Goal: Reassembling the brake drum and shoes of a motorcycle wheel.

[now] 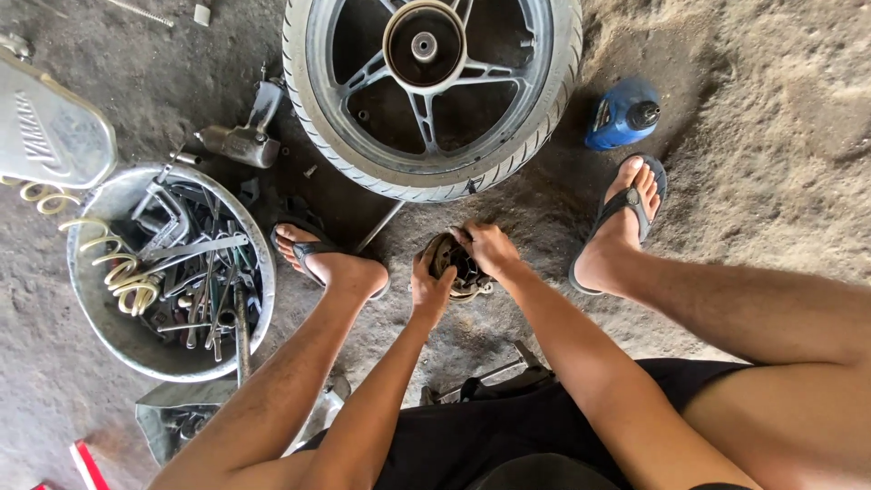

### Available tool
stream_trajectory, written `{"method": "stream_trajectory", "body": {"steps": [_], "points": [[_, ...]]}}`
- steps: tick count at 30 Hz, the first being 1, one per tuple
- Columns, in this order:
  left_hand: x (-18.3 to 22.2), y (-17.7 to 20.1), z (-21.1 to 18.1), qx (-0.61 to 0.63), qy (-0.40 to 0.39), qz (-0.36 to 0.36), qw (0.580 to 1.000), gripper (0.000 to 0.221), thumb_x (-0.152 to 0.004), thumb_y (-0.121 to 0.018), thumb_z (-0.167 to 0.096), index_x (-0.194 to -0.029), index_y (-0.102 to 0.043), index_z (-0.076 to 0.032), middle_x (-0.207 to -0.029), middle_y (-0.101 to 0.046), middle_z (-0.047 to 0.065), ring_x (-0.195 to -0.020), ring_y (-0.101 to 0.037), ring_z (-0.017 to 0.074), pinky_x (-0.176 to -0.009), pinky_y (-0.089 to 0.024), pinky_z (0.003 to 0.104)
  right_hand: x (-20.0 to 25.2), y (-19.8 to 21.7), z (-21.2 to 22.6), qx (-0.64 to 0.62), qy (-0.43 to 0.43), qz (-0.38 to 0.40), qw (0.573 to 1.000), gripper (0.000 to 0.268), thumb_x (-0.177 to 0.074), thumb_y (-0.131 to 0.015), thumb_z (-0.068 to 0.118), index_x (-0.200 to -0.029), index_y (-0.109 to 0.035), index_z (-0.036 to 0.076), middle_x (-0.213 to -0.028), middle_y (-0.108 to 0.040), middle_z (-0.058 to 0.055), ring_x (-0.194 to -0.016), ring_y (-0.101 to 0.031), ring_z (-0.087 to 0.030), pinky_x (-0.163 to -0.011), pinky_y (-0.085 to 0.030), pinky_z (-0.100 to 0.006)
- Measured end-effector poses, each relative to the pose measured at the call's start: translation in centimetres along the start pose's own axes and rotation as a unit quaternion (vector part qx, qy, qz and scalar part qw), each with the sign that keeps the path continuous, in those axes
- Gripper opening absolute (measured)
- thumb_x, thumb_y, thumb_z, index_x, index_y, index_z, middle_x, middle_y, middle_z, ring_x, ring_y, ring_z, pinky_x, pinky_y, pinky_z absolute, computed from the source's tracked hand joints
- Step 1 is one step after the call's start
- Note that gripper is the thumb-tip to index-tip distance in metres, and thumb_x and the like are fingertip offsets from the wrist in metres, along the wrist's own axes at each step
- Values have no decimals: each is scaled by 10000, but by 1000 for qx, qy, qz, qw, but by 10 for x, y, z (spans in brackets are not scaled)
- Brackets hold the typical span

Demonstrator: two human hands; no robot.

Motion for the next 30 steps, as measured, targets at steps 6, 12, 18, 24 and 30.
{"method": "stream_trajectory", "body": {"steps": [6,12,18,24,30], "points": [[-4,8,13,28,37,12,999,565,-662,-670,-154,-1189,-512,-25,-1074,-520,161,-998,-555,289,-849,-487,353,6,8,17,-46,29,-38,998,292,-875,-513,327,-747,-556,68,-610,-596,-192,-577,-614,-377,-446,-490,-425],[-3,18,4,102,67,-2,993,529,-645,-655,-108,-1162,-554,-57,-1043,-606,162,-988,-575,251,-857,-476,350,10,16,39,24,6,47,999,306,-915,-408,321,-1029,-491,50,-699,-614,-214,-608,-621,-368,-479,-478,-478],[-13,26,28,119,57,-27,991,446,-616,-647,-89,-1061,-618,-80,-944,-643,147,-893,-602,211,-820,-485,330,6,6,28,64,136,116,982,382,-886,-454,210,-1239,-328,137,-862,-525,-189,-667,-606,-422,-527,-530,-470],[-18,23,26,103,65,-14,992,518,-646,-617,-149,-1158,-570,-94,-1089,-603,150,-1051,-551,254,-917,-434,353,16,-2,21,277,176,42,944,408,-930,-360,300,-1327,-314,216,-774,-557,-125,-514,-622,-277,-442,-523,-367],[-23,25,6,58,167,-69,982,604,-742,-680,-469,-1191,-519,-98,-1173,-551,129,-1139,-481,268,-976,-386,395,7,-9,22,310,119,89,939,389,-941,-306,333,-1314,-359,237,-771,-571,-114,-574,-644,-289,-481,-522,-386]]}}
Point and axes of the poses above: each hand's wrist, its own x-axis away from the middle knuckle, its own y-axis out of the back of the hand, z = x × y, the point moved 5 cm from there along -x, towards the middle knuckle
